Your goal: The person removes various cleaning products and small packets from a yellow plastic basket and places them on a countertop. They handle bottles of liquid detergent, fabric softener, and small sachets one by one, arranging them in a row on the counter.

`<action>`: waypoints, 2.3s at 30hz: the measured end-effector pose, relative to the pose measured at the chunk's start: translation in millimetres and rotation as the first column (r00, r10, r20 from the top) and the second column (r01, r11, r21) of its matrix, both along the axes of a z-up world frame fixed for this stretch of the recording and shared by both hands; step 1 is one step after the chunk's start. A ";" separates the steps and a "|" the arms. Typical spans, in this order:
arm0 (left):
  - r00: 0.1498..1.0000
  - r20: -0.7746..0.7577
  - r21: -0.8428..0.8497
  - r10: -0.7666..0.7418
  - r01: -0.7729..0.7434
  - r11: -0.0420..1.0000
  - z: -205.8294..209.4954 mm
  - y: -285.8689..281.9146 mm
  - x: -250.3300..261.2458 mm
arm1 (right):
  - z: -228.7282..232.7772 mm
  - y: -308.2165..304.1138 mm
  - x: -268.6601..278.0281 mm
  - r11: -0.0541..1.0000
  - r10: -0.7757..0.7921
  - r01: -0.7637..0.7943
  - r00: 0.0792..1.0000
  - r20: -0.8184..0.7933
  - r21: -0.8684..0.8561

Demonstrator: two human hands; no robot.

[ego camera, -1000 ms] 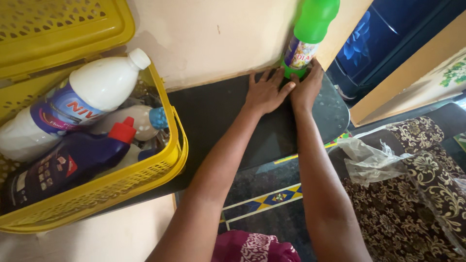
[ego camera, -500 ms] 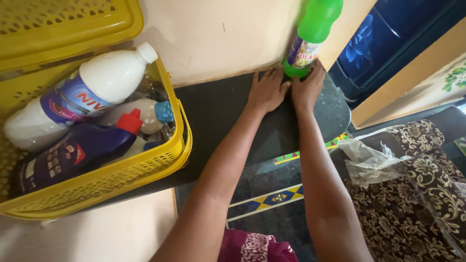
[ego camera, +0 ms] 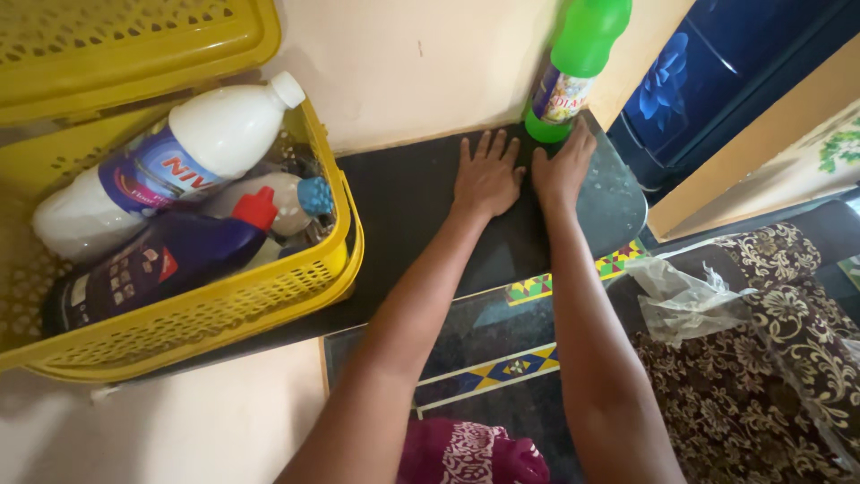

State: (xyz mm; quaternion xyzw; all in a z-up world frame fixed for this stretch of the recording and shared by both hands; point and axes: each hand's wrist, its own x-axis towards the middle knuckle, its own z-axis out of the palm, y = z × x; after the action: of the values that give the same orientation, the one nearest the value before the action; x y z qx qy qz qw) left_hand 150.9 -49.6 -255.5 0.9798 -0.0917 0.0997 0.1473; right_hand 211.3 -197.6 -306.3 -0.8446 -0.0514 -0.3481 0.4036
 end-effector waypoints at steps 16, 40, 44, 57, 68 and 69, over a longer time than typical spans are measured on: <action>0.951 0.290 0.063 0.110 -0.133 0.989 37.5 7.5 -52.8 | 61.2 43.6 -66.8 0.986 0.164 -0.166 0.984 0.065 0.018; 0.819 0.490 -0.148 0.297 -0.257 0.955 214.4 192.0 -160.7 | 238.9 206.9 -179.3 0.430 0.847 -0.820 0.512 0.146 0.377; 0.760 0.533 -0.048 0.371 -0.411 0.910 213.9 238.9 -165.3 | 244.3 231.2 -190.3 0.634 0.770 -0.769 0.638 0.030 0.077; 0.752 0.355 -0.062 0.555 -0.574 0.817 186.0 270.8 -148.3 | 252.9 268.3 -203.6 0.709 0.675 -0.702 0.648 -0.354 0.068; 0.687 0.400 -0.095 0.607 -0.628 0.772 192.2 262.6 -154.6 | 229.1 263.4 -198.0 0.517 0.851 -0.766 0.509 -0.131 0.381; 0.691 0.394 -0.089 0.606 -0.628 0.773 194.2 262.6 -157.3 | 228.5 263.2 -197.2 0.481 0.864 -0.760 0.494 -0.094 0.437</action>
State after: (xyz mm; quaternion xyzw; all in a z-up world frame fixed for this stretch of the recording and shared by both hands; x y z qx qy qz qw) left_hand -6.4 213.0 -61.3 0.9148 0.2118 0.3391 0.0575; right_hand 14.0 65.7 -77.8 -0.6745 -0.3271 0.0185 0.6616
